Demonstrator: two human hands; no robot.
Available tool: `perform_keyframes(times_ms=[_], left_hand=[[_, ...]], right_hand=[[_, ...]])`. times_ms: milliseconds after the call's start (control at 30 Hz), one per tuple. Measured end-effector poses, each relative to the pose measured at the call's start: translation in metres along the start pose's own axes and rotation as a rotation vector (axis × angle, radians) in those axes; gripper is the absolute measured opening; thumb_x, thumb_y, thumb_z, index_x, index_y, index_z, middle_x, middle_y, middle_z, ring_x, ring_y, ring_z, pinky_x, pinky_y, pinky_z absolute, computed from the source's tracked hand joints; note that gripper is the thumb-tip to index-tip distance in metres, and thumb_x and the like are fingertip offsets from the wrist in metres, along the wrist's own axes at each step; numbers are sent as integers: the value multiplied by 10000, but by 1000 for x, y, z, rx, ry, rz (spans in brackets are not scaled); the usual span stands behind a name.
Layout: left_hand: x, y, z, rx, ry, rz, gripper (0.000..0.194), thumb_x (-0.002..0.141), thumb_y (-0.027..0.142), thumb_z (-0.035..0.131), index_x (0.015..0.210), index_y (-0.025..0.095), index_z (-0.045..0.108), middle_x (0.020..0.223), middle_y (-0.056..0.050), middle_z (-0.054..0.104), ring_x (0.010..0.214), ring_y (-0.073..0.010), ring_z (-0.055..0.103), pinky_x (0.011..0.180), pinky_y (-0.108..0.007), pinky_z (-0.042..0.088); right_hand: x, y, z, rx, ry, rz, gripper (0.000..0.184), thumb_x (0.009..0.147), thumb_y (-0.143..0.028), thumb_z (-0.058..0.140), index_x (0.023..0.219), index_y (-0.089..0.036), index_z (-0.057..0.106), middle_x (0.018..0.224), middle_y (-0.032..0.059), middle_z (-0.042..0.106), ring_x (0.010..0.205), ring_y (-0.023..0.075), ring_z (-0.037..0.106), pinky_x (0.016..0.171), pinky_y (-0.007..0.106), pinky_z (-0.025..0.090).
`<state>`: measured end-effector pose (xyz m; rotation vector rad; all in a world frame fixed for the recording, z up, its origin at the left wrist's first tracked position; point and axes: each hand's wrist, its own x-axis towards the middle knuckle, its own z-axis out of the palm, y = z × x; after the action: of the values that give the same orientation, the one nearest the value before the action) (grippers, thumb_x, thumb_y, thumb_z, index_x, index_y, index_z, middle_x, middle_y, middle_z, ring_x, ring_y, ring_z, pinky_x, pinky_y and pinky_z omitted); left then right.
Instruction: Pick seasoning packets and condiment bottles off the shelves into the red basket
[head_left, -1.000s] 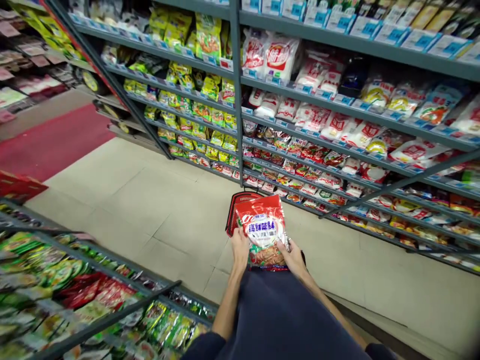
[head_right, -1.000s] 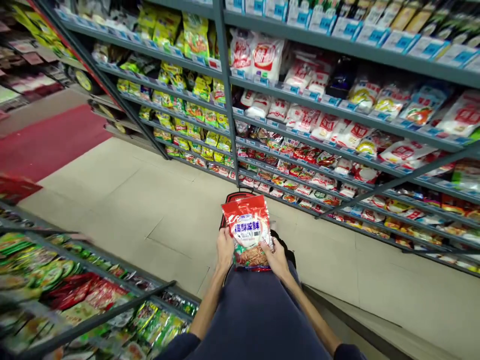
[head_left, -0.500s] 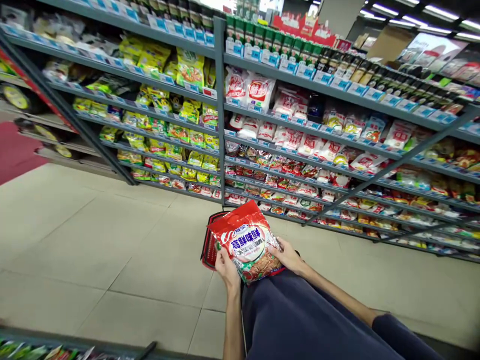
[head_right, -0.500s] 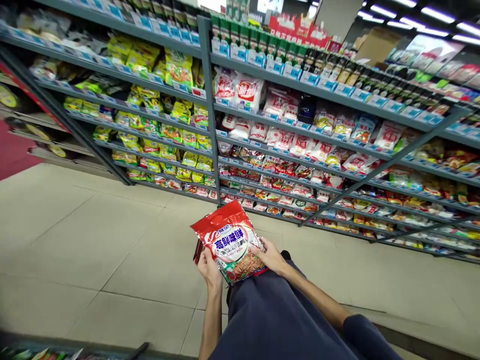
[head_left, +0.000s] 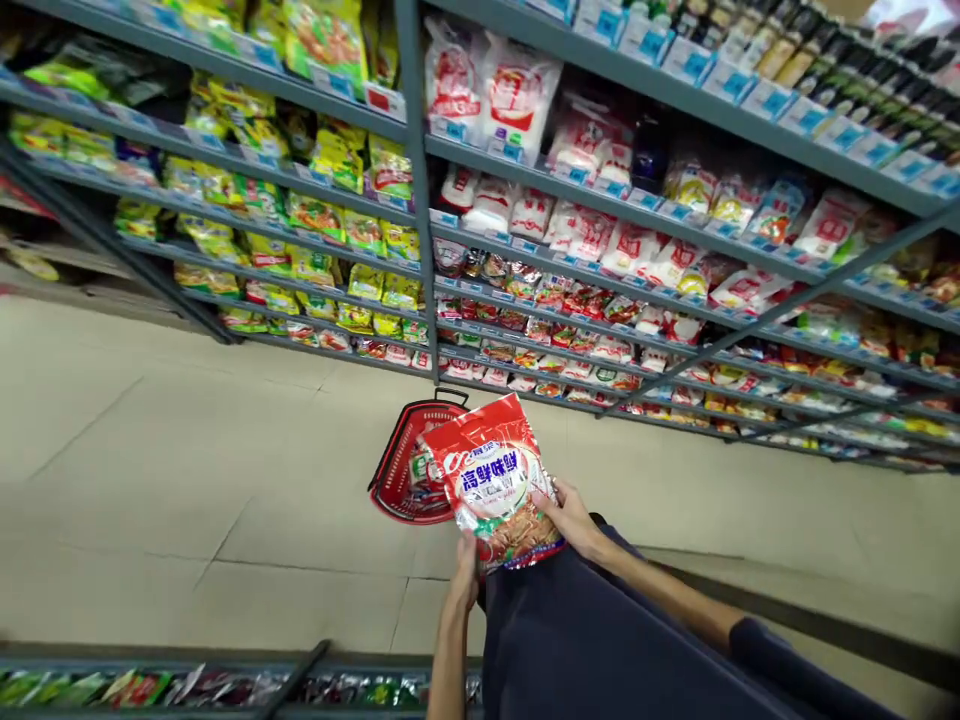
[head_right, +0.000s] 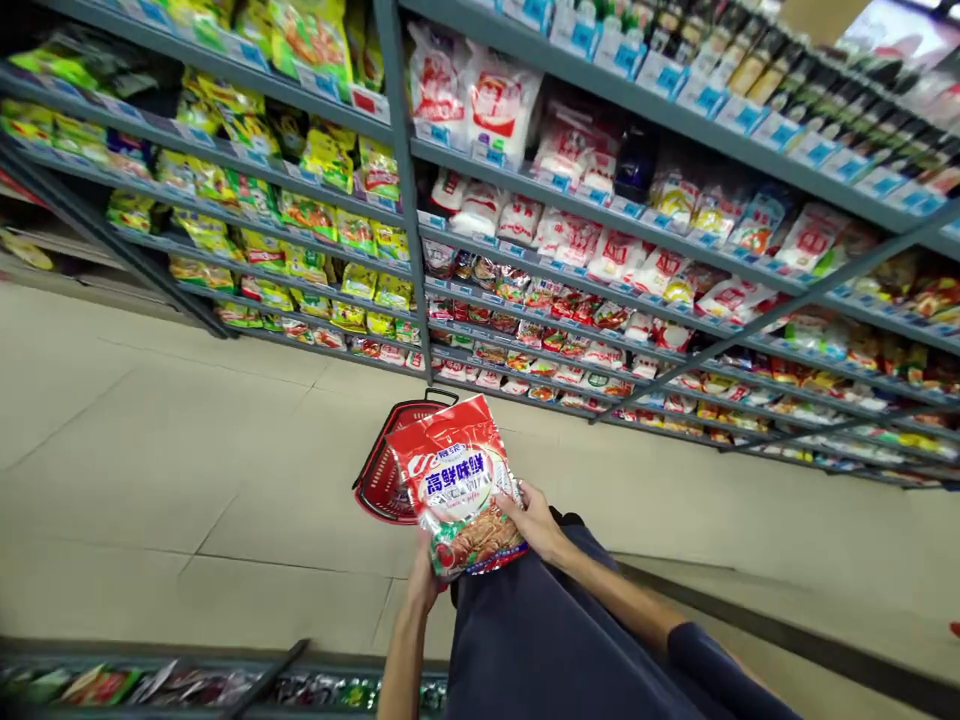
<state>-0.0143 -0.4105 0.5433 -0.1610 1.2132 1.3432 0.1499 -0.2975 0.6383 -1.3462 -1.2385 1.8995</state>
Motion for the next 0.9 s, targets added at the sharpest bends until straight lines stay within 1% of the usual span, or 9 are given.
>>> perform_keyframes(times_ms=[67, 133, 333, 500, 600, 667, 767, 833, 900], left_hand=[[2, -5, 7, 88, -93, -81, 926, 506, 797, 832, 1177, 179, 675, 1171, -182, 741, 1181, -367, 681, 1023, -506, 546], [6, -5, 20, 203, -159, -68, 877, 515, 673, 906, 1187, 159, 678, 1207, -182, 739, 1163, -364, 691, 1029, -494, 547], [12, 13, 82, 674, -352, 25, 693, 610, 552, 901, 1111, 106, 731, 1164, -180, 763, 1128, -347, 712, 1008, -443, 561], [-7, 14, 140, 880, -335, 4, 735, 589, 577, 897, 1117, 92, 735, 1137, -178, 774, 1087, -359, 729, 959, -435, 586], [-13, 6, 160, 913, -335, -26, 736, 638, 588, 875, 1162, 93, 727, 1163, -173, 768, 1088, -362, 730, 957, -436, 590], [-12, 0, 165, 942, -338, -32, 742, 665, 593, 863, 1192, 92, 715, 1184, -174, 761, 1122, -368, 716, 985, -446, 577], [4, -7, 158, 968, -343, -76, 751, 720, 636, 813, 1233, 102, 688, 1251, -179, 734, 1208, -369, 676, 1048, -455, 542], [28, -13, 147, 949, -301, -137, 769, 734, 717, 755, 1231, 134, 686, 1325, -176, 697, 1273, -356, 639, 1079, -440, 521], [66, -19, 130, 863, -256, -226, 823, 725, 832, 657, 1210, 167, 694, 1370, -173, 670, 1299, -346, 622, 1076, -436, 523]], right_hand=[[-4, 2, -7, 0, 68, -20, 507, 805, -544, 790, 1164, -204, 674, 1144, 66, 755, 1019, 253, 702, 968, 405, 547], [-9, 5, -20, 22, 140, -28, 514, 821, -569, 763, 1172, -204, 675, 1139, 61, 757, 1015, 247, 699, 947, 396, 555], [-18, 20, -83, 76, 281, 41, 656, 792, -700, 718, 1188, -177, 700, 1147, 82, 760, 1089, 292, 686, 1020, 451, 519], [-25, 33, -124, 375, 226, -52, 631, 783, -642, 768, 1237, -213, 678, 1224, 82, 742, 1128, 291, 686, 1051, 454, 509], [-27, 40, -140, 488, 155, -38, 590, 749, -518, 849, 1225, -215, 680, 1212, 77, 750, 1121, 288, 696, 1052, 451, 512], [-24, 45, -148, 586, 114, 19, 568, 754, -484, 854, 1222, -215, 678, 1197, 78, 757, 1088, 281, 715, 1038, 454, 526], [-12, 54, -153, 672, 93, 86, 558, 748, -477, 858, 1204, -209, 680, 1164, 88, 770, 1061, 286, 731, 1003, 459, 554], [2, 63, -153, 666, 137, 110, 564, 721, -483, 873, 1175, -202, 692, 1136, 93, 780, 1050, 303, 738, 996, 474, 560], [22, 75, -153, 607, 209, 144, 587, 684, -492, 895, 1150, -193, 702, 1130, 102, 783, 1043, 323, 742, 1004, 496, 556]])
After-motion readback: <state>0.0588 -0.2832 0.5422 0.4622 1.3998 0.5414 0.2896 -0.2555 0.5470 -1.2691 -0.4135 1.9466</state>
